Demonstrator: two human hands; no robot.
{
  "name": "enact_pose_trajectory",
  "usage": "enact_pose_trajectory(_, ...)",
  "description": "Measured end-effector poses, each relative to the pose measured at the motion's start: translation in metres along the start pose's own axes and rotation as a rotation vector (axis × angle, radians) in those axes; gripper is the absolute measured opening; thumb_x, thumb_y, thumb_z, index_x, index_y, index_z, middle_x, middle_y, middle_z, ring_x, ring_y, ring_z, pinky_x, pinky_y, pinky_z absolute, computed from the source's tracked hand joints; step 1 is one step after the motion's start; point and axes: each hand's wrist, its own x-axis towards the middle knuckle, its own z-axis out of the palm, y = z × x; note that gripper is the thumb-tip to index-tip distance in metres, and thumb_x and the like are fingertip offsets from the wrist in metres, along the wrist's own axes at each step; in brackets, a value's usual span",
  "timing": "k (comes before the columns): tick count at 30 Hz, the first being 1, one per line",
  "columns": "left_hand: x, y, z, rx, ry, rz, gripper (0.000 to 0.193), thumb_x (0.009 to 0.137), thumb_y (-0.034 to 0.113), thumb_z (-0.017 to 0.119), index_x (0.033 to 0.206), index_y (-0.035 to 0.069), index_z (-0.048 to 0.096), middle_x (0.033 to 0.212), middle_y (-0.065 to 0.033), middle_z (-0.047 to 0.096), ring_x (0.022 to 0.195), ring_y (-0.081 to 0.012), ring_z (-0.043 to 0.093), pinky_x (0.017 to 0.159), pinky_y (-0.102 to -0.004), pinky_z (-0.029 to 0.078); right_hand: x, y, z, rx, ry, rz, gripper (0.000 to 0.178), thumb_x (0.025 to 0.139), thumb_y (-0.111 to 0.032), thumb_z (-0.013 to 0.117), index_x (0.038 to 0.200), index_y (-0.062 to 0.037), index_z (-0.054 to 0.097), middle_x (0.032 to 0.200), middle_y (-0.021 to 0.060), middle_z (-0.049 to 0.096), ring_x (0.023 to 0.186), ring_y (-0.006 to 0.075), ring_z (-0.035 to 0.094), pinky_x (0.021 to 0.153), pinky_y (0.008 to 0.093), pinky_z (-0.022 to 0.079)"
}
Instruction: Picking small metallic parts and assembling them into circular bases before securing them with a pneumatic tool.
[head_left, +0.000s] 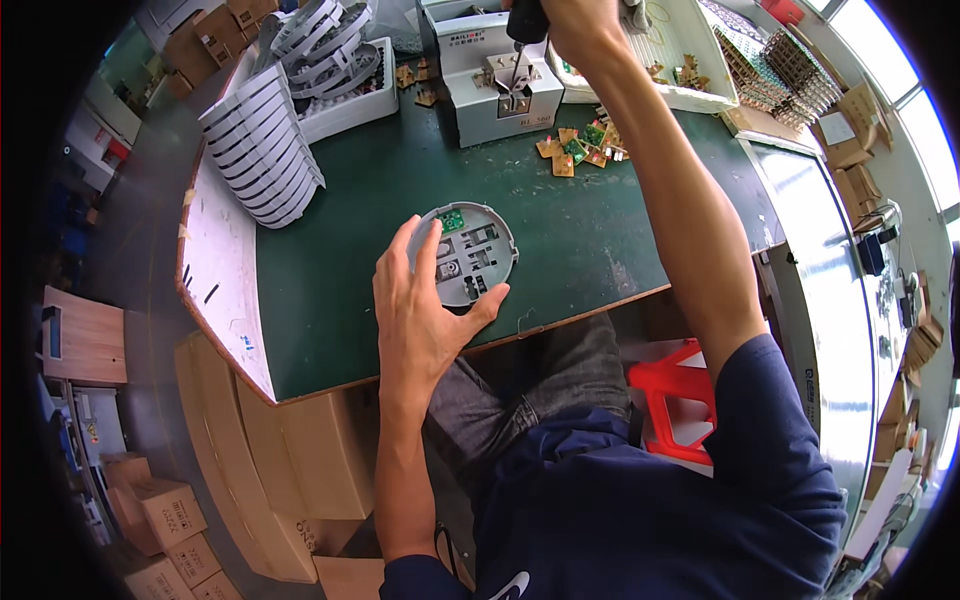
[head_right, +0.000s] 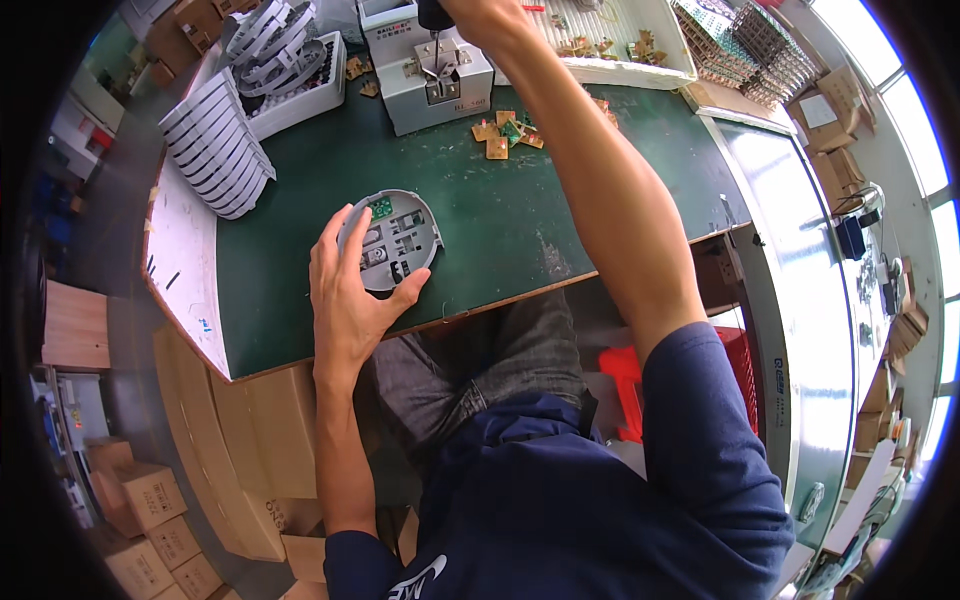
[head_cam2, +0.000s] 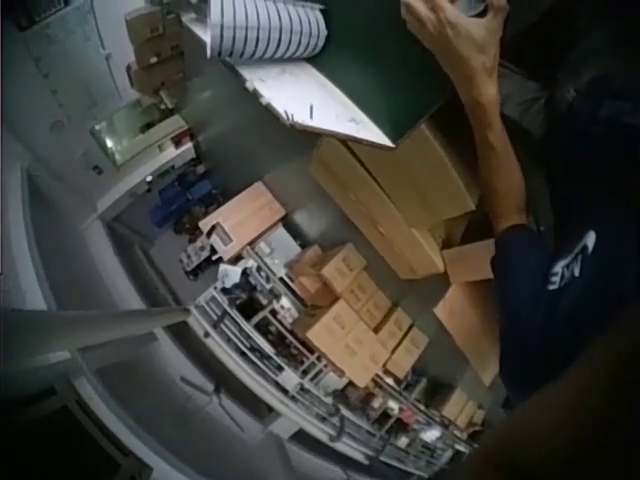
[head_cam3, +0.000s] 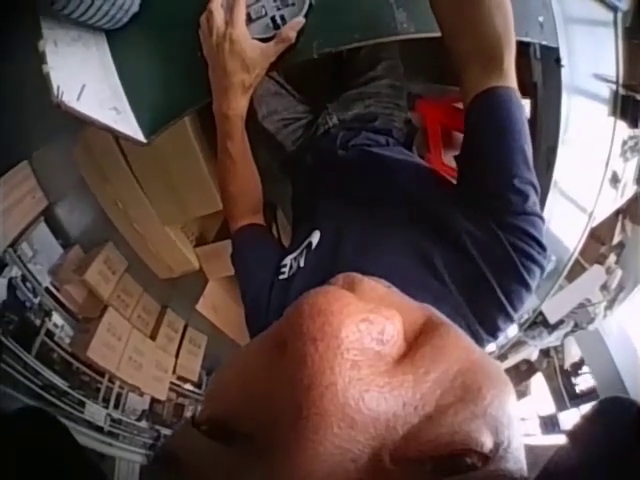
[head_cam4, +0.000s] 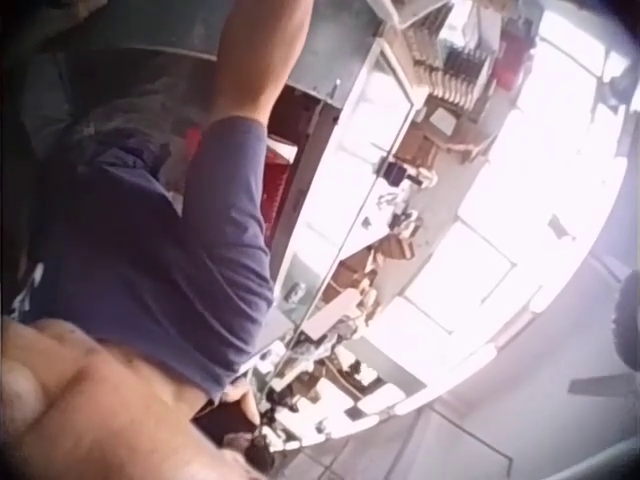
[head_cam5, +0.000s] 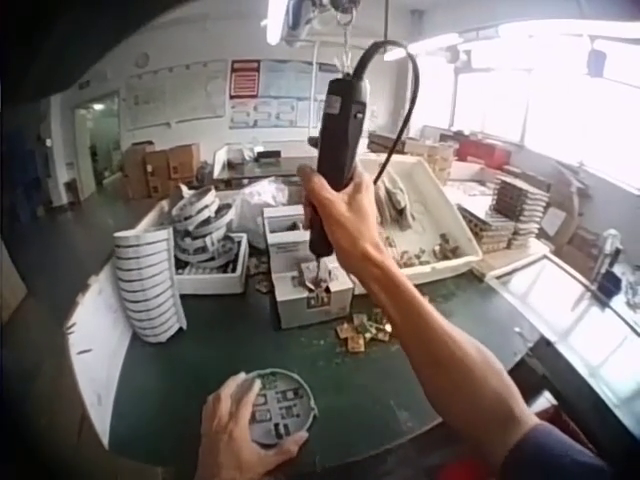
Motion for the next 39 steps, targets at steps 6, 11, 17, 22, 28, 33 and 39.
enact_pose_trajectory(6, 0.002, 0.001, 0.0, -0.008, -0.001, 0.022, 0.087, 0.076, 0.05, 0.085, 0.139, -0.004, 0.057, 0.148, -0.0172, 0.046, 0.128, -0.0369, 0.05, 0.108, -0.0481, 0.044, -0.004, 0.013, 0.001, 0.024, 0.013, 0.132, 0.019, 0.094, -0.019, 0.067, 0.088, -0.0045, 0.057, 0.064, -0.0007, 0.055, 0.05, 0.009, 0.051, 0.047, 0.0267, 0.043)
enact_pose_trajectory(11, -0.001, -0.003, 0.001, 0.035, 0.004, 0.02, 0.085, 0.077, 0.048, 0.085, 0.138, -0.005, 0.057, 0.147, -0.0182, 0.047, 0.128, -0.0371, 0.05, 0.108, -0.0484, 0.044, -0.045, -0.02, 0.016, 0.137, -0.054, 0.221, 0.023, 0.097, -0.022, 0.069, 0.092, -0.0058, 0.053, 0.065, -0.0001, 0.056, 0.052, 0.0091, 0.053, 0.047, 0.0271, 0.044)
enact_pose_trajectory(17, 0.0, -0.003, 0.001, 0.051, 0.001, 0.037, 0.088, 0.078, 0.051, 0.084, 0.14, -0.005, 0.055, 0.147, -0.0195, 0.046, 0.129, -0.0376, 0.049, 0.109, -0.049, 0.043, -0.085, -0.04, 0.045, 0.291, -0.2, 0.275, 0.046, 0.097, -0.016, 0.07, 0.135, 0.0013, 0.052, 0.067, -0.0004, 0.057, 0.052, 0.008, 0.054, 0.048, 0.0251, 0.044)
enact_pose_trajectory(22, 0.0, -0.001, 0.002, 0.07, -0.002, 0.034, 0.089, 0.079, 0.054, 0.083, 0.14, -0.005, 0.055, 0.148, -0.021, 0.045, 0.13, -0.0383, 0.049, 0.11, -0.0494, 0.042, -0.095, -0.036, 0.055, 0.291, -0.191, 0.321, 0.027, 0.095, -0.015, 0.072, 0.111, -0.0016, 0.054, 0.066, 0.0002, 0.057, 0.05, 0.0075, 0.053, 0.044, 0.0245, 0.041)
enact_pose_trajectory(28, -0.001, -0.003, 0.002, 0.068, 0.001, 0.033, 0.09, 0.079, 0.053, 0.083, 0.14, -0.005, 0.054, 0.147, -0.0211, 0.045, 0.13, -0.0383, 0.049, 0.109, -0.0494, 0.043, -0.096, -0.036, 0.059, 0.273, -0.221, 0.348, 0.024, 0.096, -0.016, 0.071, 0.103, -0.003, 0.052, 0.066, 0.0002, 0.058, 0.05, 0.0076, 0.053, 0.045, 0.0247, 0.042)
enact_pose_trajectory(33, -0.001, -0.002, 0.003, 0.047, -0.003, 0.015, 0.088, 0.077, 0.047, 0.086, 0.144, 0.002, 0.053, 0.15, -0.0176, 0.045, 0.132, -0.0374, 0.048, 0.111, -0.048, 0.043, -0.101, -0.028, 0.063, 0.291, -0.213, 0.342, 0.025, 0.095, -0.017, 0.072, 0.102, -0.0037, 0.051, 0.068, 0.0004, 0.058, 0.052, 0.0079, 0.054, 0.046, 0.0249, 0.043)
enact_pose_trajectory(39, -0.001, -0.004, 0.003, 0.059, -0.003, 0.023, 0.087, 0.077, 0.046, 0.086, 0.145, 0.002, 0.052, 0.149, -0.0174, 0.046, 0.131, -0.0374, 0.048, 0.111, -0.0482, 0.043, -0.101, -0.025, 0.063, 0.309, -0.275, 0.388, 0.029, 0.094, -0.019, 0.074, 0.105, -0.0038, 0.052, 0.07, 0.0009, 0.058, 0.053, 0.0081, 0.054, 0.047, 0.025, 0.043)
